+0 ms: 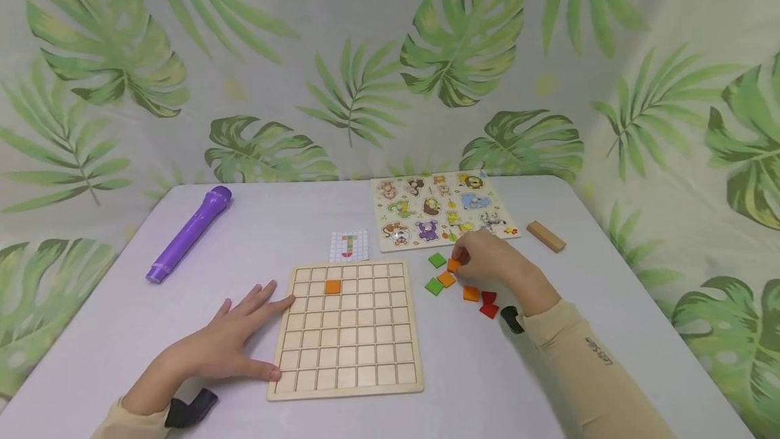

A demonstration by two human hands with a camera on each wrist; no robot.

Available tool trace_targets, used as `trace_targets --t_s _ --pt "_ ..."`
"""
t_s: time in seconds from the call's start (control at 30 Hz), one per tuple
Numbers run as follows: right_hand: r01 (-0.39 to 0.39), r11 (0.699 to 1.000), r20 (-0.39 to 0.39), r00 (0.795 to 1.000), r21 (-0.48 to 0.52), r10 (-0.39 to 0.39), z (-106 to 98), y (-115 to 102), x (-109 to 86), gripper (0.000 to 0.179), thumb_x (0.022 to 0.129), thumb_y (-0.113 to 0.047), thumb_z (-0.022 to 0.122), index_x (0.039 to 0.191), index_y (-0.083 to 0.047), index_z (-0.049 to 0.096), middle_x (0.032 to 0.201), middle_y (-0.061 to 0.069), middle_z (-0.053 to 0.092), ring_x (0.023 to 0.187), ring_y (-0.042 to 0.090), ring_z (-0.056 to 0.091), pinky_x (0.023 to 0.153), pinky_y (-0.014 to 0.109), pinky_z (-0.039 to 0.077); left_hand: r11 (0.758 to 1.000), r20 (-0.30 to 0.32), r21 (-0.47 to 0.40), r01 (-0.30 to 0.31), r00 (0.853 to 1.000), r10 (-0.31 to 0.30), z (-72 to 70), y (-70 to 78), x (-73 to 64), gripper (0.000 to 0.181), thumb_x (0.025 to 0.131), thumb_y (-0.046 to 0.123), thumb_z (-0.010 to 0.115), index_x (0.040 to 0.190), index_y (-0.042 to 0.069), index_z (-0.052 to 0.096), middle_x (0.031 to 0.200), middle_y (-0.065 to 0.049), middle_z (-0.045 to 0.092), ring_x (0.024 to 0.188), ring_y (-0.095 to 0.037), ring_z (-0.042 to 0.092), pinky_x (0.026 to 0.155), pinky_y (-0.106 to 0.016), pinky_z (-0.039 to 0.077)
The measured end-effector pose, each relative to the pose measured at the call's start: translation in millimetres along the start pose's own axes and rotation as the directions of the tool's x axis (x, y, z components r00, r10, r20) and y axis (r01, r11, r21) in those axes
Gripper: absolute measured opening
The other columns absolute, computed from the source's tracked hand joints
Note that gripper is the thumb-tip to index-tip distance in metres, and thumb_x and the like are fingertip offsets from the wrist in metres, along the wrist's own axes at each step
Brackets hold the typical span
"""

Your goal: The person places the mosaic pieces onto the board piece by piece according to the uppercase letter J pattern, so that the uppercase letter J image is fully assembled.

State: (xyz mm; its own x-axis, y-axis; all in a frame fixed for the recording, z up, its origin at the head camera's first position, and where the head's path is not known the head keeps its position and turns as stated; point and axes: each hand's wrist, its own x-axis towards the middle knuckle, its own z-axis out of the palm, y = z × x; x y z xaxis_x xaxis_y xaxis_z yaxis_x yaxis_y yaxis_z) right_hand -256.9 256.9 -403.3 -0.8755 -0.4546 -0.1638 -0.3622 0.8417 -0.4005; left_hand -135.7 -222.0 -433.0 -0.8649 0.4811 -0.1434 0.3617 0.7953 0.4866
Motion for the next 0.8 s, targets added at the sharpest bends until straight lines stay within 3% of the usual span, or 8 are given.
trace_targets --t_s 0.23,0.8 --pt "0.037 0.999 -0.022 0.999 0.020 -0.036 -1 -6 2.9 0.015 0.093 -0.014 0.082 0.104 -0.005 0.078 0.100 0.004 0.078 0.088 0.015 0.068 0.086 0.039 0.063 1.000 0.003 -0.004 0.004 1.000 -0.004 -1.2 0.7 0.6 0.119 0.072 0.074 0.086 0.170 0.028 0.035 0.180 -0.023 0.014 0.165 -0.055 0.011 0.118 -0.089 0.004" --pt "0.139 0.990 -0.019 0.990 0.026 -0.139 12 -52 18.9 0.017 0.096 -0.017 0.080 0.110 -0.009 0.078 0.107 0.002 0.079 0.097 0.018 0.072 0.092 0.041 0.062 0.999 -0.001 0.030 0.019 1.000 -0.019 -0.7 2.6 0.4 0.120 0.071 0.076 0.085 0.169 0.030 0.035 0.180 -0.022 0.016 0.164 -0.054 0.014 0.120 -0.088 0.008"
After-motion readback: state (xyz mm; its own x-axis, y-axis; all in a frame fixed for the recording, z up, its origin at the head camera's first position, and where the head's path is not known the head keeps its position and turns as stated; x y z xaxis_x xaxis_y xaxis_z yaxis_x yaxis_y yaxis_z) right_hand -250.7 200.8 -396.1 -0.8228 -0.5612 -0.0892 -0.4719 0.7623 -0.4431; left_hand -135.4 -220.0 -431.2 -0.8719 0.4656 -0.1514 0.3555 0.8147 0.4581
